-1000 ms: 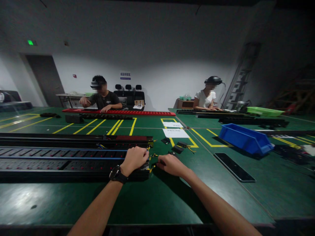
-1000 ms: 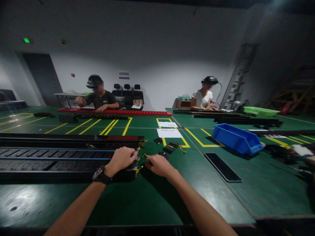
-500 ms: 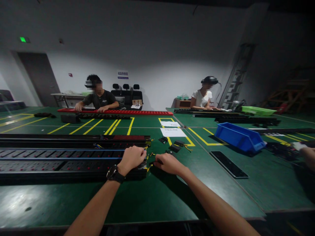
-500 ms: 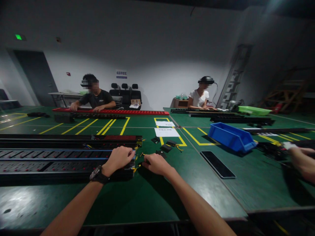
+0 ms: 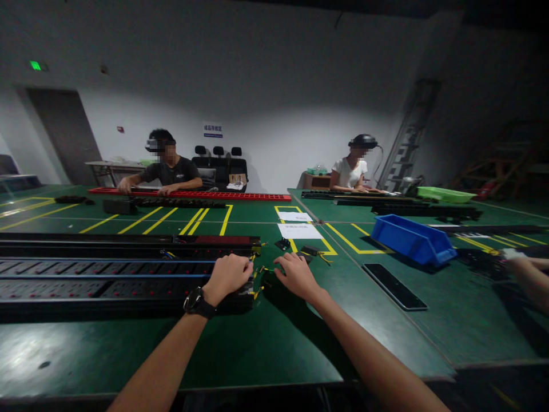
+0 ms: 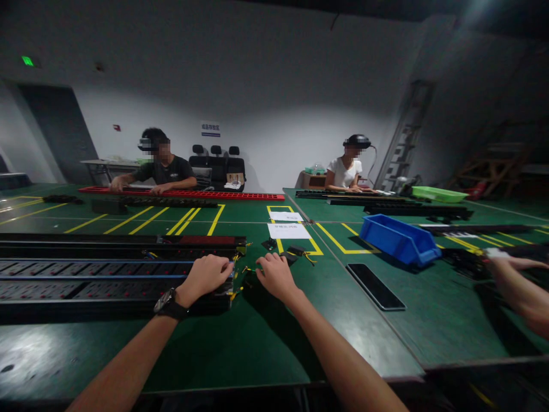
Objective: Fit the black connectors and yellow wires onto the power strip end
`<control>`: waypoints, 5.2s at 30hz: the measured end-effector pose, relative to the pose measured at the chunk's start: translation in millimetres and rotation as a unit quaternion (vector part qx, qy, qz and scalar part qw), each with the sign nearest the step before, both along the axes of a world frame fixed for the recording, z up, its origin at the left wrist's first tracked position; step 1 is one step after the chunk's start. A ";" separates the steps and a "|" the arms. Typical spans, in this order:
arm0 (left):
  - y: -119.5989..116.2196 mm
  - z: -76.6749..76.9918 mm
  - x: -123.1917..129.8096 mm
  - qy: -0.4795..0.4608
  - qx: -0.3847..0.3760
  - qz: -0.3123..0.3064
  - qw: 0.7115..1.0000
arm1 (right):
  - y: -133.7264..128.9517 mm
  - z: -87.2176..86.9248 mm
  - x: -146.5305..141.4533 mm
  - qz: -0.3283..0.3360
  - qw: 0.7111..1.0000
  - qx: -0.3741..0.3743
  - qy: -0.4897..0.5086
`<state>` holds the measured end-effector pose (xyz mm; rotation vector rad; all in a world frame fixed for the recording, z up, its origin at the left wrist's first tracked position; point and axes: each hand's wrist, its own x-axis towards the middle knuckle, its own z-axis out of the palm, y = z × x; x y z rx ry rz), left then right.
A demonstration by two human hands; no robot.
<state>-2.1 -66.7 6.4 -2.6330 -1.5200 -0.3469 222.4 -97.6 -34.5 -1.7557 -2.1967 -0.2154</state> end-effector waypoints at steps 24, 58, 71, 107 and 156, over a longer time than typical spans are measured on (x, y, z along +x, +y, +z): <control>-7.3 1.0 3.0 -0.085 0.051 -0.095 0.991 | 2.4 -1.2 -16.1 0.013 0.992 0.125 -0.001; 0.7 -6.7 10.7 -0.019 0.021 0.020 0.999 | 21.7 -18.0 2.3 -0.028 0.891 0.137 0.431; 2.9 -11.6 9.4 -0.010 0.011 -0.020 1.000 | 19.0 -15.2 1.4 -0.050 0.900 0.116 0.416; 9.5 -16.4 4.3 -0.049 -0.037 -0.057 0.996 | 24.5 -17.2 8.6 -0.067 0.881 0.086 0.461; 9.9 -15.0 4.7 -0.049 -0.037 -0.094 0.994 | 34.1 -19.5 46.5 0.070 0.954 -0.132 0.260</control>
